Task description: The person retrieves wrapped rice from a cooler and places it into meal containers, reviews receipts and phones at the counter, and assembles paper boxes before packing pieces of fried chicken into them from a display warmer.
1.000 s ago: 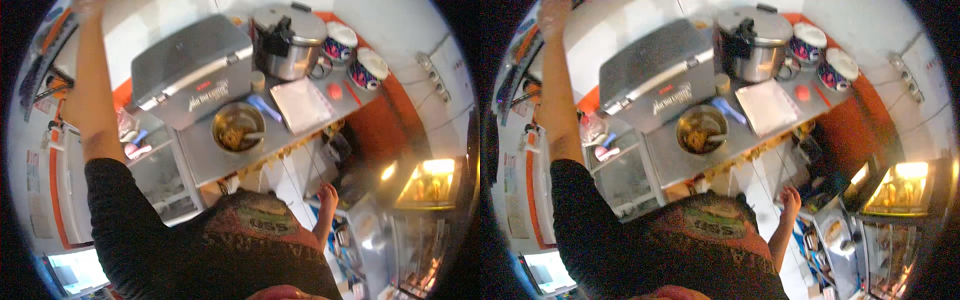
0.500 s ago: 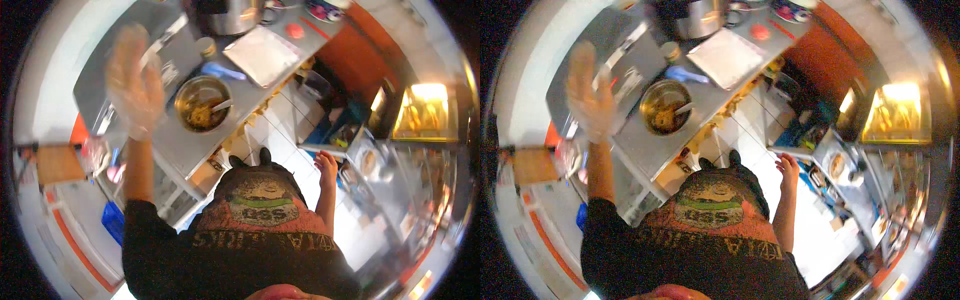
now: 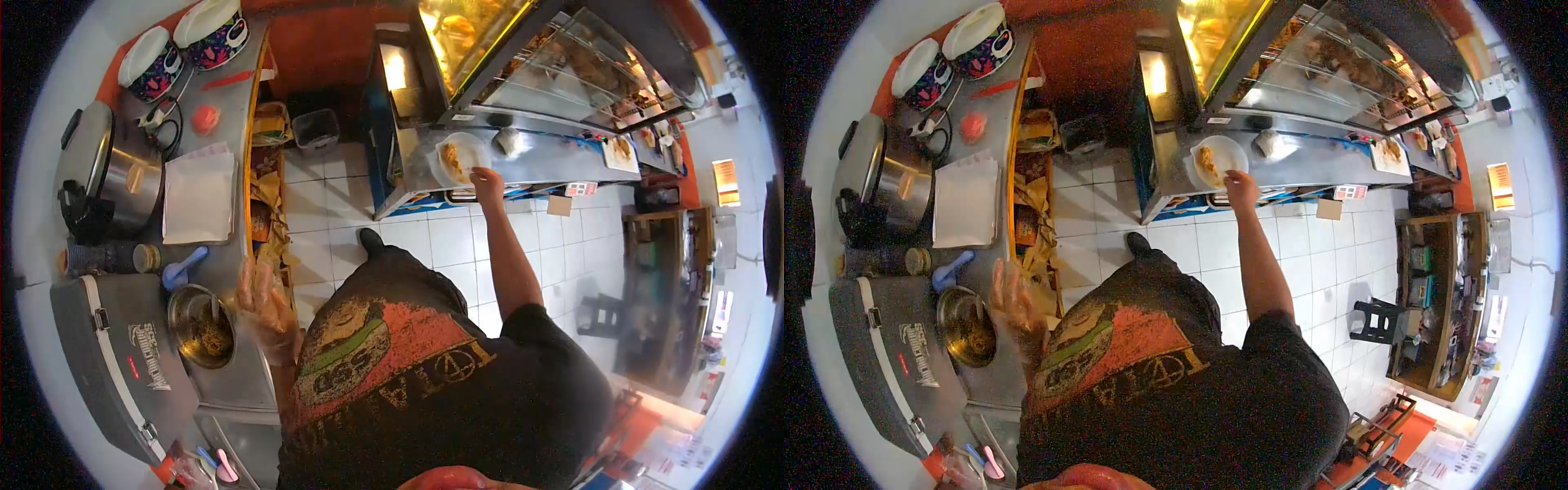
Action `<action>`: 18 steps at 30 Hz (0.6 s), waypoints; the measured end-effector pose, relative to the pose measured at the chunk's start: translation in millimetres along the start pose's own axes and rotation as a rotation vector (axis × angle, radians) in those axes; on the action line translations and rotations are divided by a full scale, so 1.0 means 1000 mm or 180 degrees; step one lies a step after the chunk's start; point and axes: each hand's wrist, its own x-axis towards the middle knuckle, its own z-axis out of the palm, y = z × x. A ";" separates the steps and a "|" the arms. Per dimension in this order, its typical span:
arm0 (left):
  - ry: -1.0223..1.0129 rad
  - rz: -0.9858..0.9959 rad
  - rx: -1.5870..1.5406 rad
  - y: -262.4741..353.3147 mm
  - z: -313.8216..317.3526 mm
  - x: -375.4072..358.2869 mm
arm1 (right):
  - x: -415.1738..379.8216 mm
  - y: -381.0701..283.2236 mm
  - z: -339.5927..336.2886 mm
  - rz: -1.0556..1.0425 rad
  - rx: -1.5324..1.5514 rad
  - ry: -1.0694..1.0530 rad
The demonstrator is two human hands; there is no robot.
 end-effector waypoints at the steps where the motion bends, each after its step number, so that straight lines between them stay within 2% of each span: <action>1: -0.0038 0.0126 0.0050 0.003 0.010 0.008 | 0.017 0.013 0.012 0.0017 0.0029 -0.0035; 3: 0.0001 -0.0104 -0.0461 0.015 0.036 0.035 | 0.039 0.023 0.026 -0.0299 -0.0402 -0.0721; 4: -0.0042 -0.0104 -0.0430 0.019 0.045 0.048 | 0.043 0.028 0.031 -0.0262 -0.0377 -0.0751; 6: 0.0128 0.0001 -0.0109 0.030 0.059 0.077 | 0.050 -0.014 0.019 0.0452 -0.1015 -0.0991; 8: 0.0116 0.0012 0.0023 0.041 0.069 0.102 | 0.062 0.003 0.020 0.0377 -0.1023 -0.0963; 10: 0.0113 0.0014 0.0145 0.051 0.077 0.116 | 0.066 -0.003 -0.001 0.0937 -0.0419 -0.1310; 14: 0.0080 -0.0025 0.0125 0.062 0.097 0.127 | 0.076 -0.005 -0.035 0.0724 -0.0012 -0.0966; 16: 0.0013 -0.0044 -0.0062 0.060 0.105 0.126 | 0.082 0.008 -0.036 0.0886 -0.0052 -0.0936; 18: -0.0234 0.0018 -0.0034 0.051 0.113 0.122 | 0.087 -0.012 -0.050 0.0747 0.0877 -0.1002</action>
